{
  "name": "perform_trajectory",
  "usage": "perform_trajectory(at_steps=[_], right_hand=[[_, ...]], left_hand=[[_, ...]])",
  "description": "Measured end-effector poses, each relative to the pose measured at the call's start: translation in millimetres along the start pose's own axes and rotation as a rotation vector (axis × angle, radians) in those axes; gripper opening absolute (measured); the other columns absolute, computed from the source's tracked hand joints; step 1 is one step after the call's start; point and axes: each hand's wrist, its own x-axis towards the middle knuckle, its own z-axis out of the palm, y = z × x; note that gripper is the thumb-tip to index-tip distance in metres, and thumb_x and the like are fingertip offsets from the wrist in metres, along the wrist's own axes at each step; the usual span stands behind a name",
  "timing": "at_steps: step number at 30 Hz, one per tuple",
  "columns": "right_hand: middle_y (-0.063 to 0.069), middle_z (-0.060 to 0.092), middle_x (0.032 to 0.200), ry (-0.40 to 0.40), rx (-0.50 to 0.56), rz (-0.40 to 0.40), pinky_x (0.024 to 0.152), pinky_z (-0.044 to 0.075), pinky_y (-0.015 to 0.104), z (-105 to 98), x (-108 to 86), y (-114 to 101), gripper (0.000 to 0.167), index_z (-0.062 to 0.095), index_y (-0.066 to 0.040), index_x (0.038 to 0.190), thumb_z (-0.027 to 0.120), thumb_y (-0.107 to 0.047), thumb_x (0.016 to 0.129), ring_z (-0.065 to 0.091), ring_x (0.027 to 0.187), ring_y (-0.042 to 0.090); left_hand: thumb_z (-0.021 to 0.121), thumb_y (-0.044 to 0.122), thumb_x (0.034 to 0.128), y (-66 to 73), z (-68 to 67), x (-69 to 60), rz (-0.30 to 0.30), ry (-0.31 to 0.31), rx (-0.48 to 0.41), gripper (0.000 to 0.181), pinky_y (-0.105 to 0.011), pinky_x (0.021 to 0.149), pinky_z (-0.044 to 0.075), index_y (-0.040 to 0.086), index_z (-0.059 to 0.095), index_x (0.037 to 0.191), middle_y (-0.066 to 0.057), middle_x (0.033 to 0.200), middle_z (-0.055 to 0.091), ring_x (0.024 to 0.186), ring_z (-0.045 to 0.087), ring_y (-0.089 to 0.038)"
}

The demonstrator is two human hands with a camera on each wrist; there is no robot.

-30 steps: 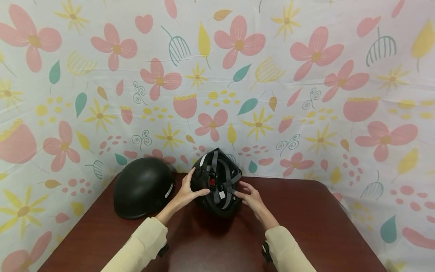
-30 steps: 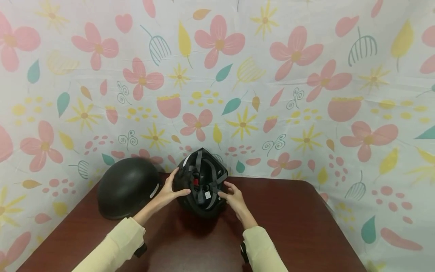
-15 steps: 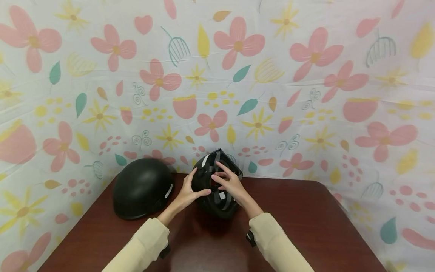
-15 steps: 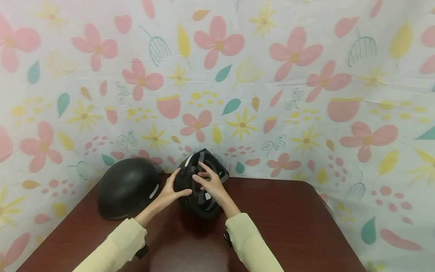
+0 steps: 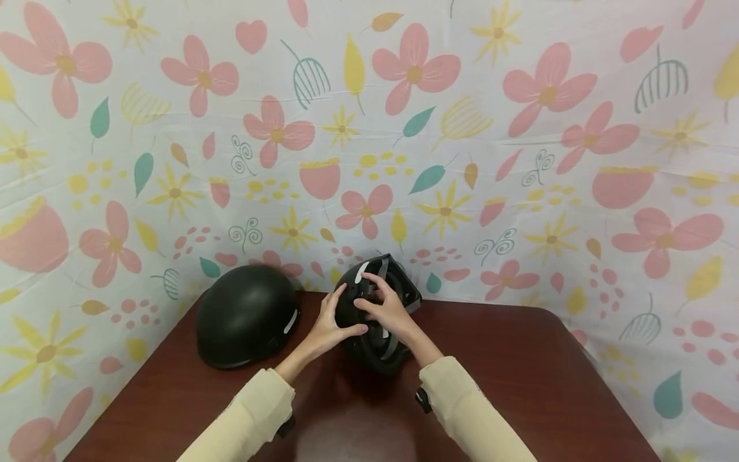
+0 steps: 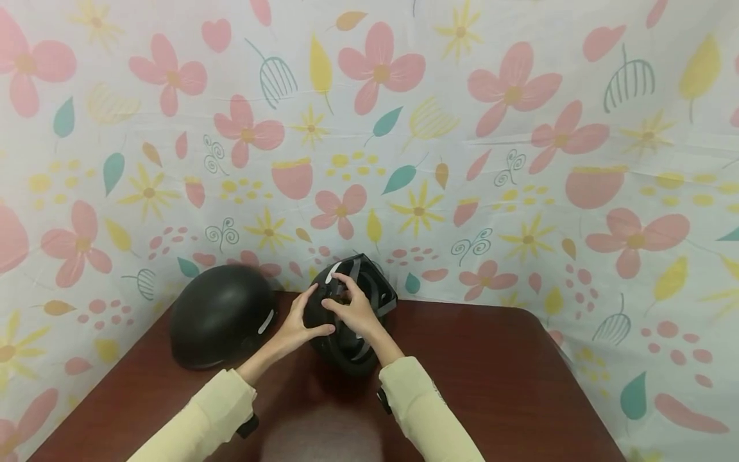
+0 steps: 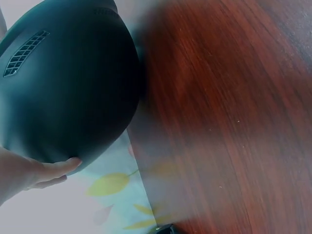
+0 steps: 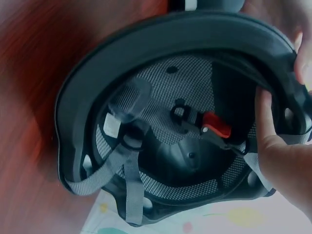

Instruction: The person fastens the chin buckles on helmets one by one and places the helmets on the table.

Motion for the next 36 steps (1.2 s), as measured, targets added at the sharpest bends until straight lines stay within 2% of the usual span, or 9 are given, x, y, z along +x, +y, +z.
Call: perform_trajectory(at_steps=[4, 10, 15, 20, 22, 27, 30, 33, 36], right_hand=[[0.021, 0.055, 0.127, -0.004, 0.015, 0.004, 0.085, 0.058, 0.039, -6.0, 0.7, -2.9, 0.062, 0.038, -0.022, 0.148, 0.065, -0.016, 0.093, 0.065, 0.105, 0.03], [0.025, 0.049, 0.134, -0.001, 0.112, 0.008, 0.088, 0.057, 0.039, -9.3, -2.0, -6.8, 0.066, 0.031, -0.02, 0.151, 0.064, -0.014, 0.094, 0.062, 0.114, 0.039], [0.025, 0.047, 0.138, 0.004, 0.137, 0.02, 0.09, 0.057, 0.04, -10.2, -4.0, -10.6, 0.068, 0.027, -0.019, 0.152, 0.063, -0.015, 0.094, 0.062, 0.115, 0.041], [0.026, 0.045, 0.14, -0.001, 0.196, 0.021, 0.093, 0.055, 0.041, -11.3, -4.5, -14.5, 0.071, 0.022, -0.018, 0.155, 0.061, -0.014, 0.096, 0.061, 0.116, 0.044], [0.026, 0.043, 0.143, -0.012, 0.239, 0.025, 0.094, 0.055, 0.04, -10.0, -4.3, -15.0, 0.072, 0.02, -0.019, 0.156, 0.06, -0.014, 0.096, 0.06, 0.117, 0.043], [0.023, 0.014, 0.161, -0.029, 0.36, 0.045, 0.097, 0.053, 0.035, -7.1, -5.9, -10.7, 0.076, 0.015, -0.022, 0.157, 0.06, -0.016, 0.096, 0.056, 0.126, 0.037], [0.021, 0.001, 0.163, -0.008, 0.391, 0.046, 0.097, 0.053, 0.033, -9.6, -8.5, -4.9, 0.074, 0.016, -0.024, 0.157, 0.059, -0.016, 0.097, 0.057, 0.124, 0.031], [0.019, 0.006, 0.163, 0.011, 0.394, 0.038, 0.097, 0.053, 0.032, -14.8, -10.7, -0.8, 0.071, 0.019, -0.025, 0.156, 0.058, -0.014, 0.098, 0.059, 0.12, 0.024], [0.02, 0.013, 0.162, 0.009, 0.38, 0.018, 0.097, 0.053, 0.033, -20.5, -10.9, 0.8, 0.071, 0.018, -0.023, 0.157, 0.057, -0.015, 0.098, 0.057, 0.12, 0.024]], left_hand=[[0.078, 0.031, 0.0806, 5.0, 3.6, 3.8, 0.015, 0.008, -0.004, 0.099, -0.071, 0.11, 0.022, 0.024, 0.015, 0.158, -0.022, 0.162, 0.0, 0.147, 0.009, -0.05], [0.076, 0.025, 0.0791, 14.5, 2.6, 5.7, 0.062, 0.038, 0.012, 0.091, -0.074, 0.108, 0.022, 0.024, 0.026, 0.155, -0.023, 0.162, 0.001, 0.147, 0.005, -0.051], [0.075, 0.023, 0.0758, 23.9, 1.1, 2.5, 0.102, 0.104, 0.014, 0.083, -0.075, 0.108, 0.019, 0.021, 0.038, 0.15, -0.023, 0.161, 0.007, 0.146, 0.008, -0.052], [0.072, 0.024, 0.0744, 31.2, -3.8, 1.1, 0.159, 0.158, 0.077, 0.077, -0.075, 0.108, 0.008, 0.018, 0.045, 0.147, -0.022, 0.161, 0.013, 0.146, 0.012, -0.05], [0.072, 0.023, 0.0743, 33.2, -8.5, 0.7, 0.179, 0.169, 0.11, 0.075, -0.075, 0.108, 0.01, 0.017, 0.048, 0.144, -0.021, 0.16, 0.018, 0.146, 0.015, -0.048], [0.075, 0.024, 0.073, 39.0, -17.9, 1.5, 0.271, 0.211, 0.2, 0.069, -0.074, 0.106, 0.015, 0.013, 0.055, 0.138, -0.019, 0.154, 0.036, 0.143, 0.024, -0.047], [0.076, 0.029, 0.0737, 41.3, -17.3, 2.2, 0.299, 0.204, 0.262, 0.071, -0.073, 0.106, 0.016, 0.01, 0.055, 0.139, -0.018, 0.152, 0.039, 0.143, 0.025, -0.047], [0.078, 0.032, 0.0757, 41.9, -13.8, 3.2, 0.304, 0.181, 0.292, 0.072, -0.073, 0.106, 0.017, 0.009, 0.053, 0.139, -0.018, 0.154, 0.037, 0.144, 0.023, -0.047], [0.08, 0.032, 0.076, 42.8, -10.4, 5.0, 0.303, 0.175, 0.273, 0.072, -0.072, 0.107, 0.015, 0.009, 0.053, 0.139, -0.017, 0.155, 0.035, 0.145, 0.021, -0.046]])
